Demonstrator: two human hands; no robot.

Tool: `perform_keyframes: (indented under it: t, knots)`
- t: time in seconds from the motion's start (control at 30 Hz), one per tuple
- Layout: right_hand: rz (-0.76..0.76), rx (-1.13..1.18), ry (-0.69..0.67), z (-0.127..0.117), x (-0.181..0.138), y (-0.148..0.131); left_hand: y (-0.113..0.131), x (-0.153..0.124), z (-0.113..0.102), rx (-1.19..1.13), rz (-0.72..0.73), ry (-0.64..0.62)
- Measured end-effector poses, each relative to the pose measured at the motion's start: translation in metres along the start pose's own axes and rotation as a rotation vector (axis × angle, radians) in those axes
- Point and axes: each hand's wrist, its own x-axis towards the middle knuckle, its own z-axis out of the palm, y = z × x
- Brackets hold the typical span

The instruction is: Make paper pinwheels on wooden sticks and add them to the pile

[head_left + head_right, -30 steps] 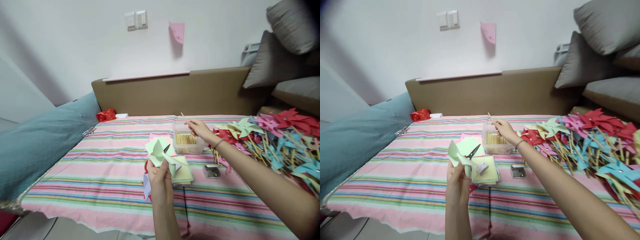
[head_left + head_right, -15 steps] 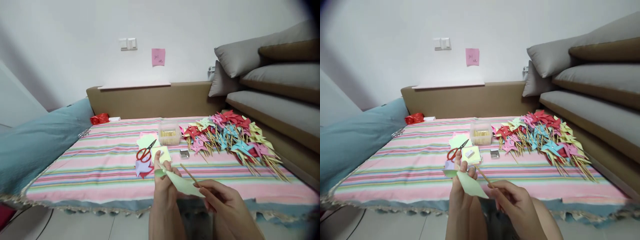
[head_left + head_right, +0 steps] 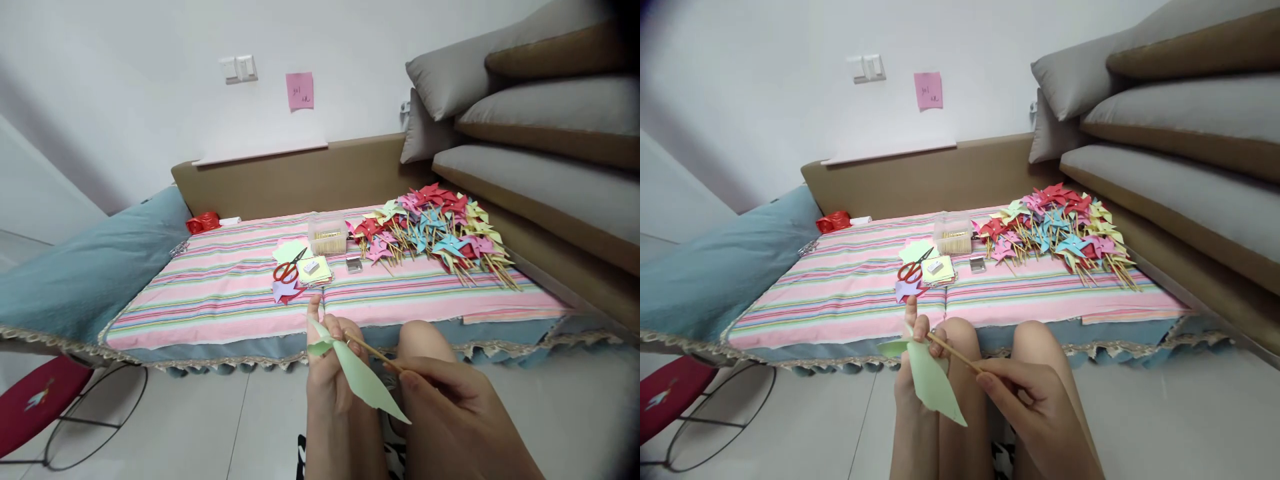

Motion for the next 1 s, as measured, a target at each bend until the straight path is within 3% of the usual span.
perform_keyframes:
  t: [0.17,0.47,0.7,1.0]
  knots:
    - [-0.041,-0.026,0.079,-0.012,-0.01,-0.004,0.0,-0.005,0.014,0.025,-0.003,-0.044]
    - [-0.055,-0.031,0.104,-0.021,-0.016,-0.021,-0.006,-0.005,0.016,0.104,-0.039,-0.045]
    - [-0.139,-0.123,-0.002,-0.031,-0.011,-0.015,-0.007,-0.005,0.012,0.153,-0.021,-0.032]
    - [-0.099,-0.131,-0.045,-0.032,-0.001,-0.003,-0.013,0.0,0.006,0.158,-0.038,0.019]
